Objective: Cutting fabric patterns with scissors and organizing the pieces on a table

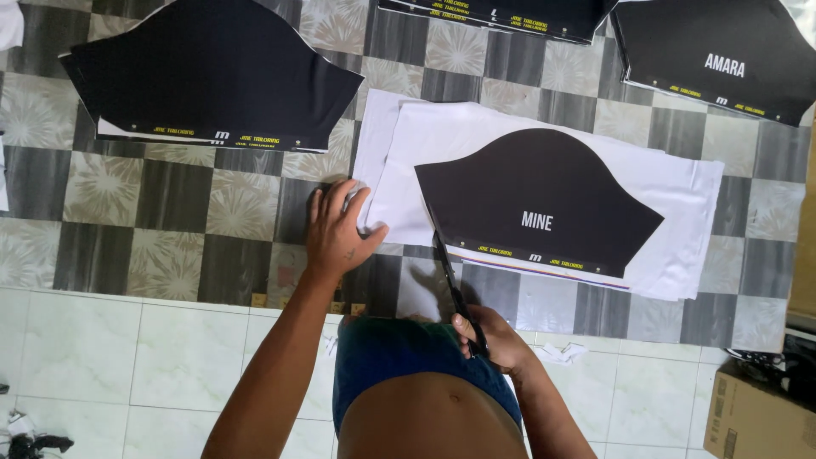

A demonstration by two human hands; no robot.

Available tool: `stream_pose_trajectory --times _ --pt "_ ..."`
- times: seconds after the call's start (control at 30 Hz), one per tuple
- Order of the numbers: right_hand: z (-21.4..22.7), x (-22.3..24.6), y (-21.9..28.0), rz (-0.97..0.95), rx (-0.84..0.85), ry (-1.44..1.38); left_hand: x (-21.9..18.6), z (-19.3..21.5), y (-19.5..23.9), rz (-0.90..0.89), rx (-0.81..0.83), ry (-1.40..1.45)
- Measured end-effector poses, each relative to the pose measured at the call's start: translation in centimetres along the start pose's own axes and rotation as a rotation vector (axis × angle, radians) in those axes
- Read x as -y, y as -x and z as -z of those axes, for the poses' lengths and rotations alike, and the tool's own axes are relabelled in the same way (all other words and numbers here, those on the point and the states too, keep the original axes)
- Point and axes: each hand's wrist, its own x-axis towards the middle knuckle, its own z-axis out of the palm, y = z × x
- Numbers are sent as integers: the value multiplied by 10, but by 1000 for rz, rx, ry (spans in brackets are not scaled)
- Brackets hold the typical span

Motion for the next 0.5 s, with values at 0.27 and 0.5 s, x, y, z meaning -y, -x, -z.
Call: stream_pose_trajectory --times 0.27,0.5 --pt "0 -1 -3 -5 -27 21 -1 1 -1 11 -2 -2" --pt "1 2 -2 31 -43 2 -6 6 -3 26 13 28"
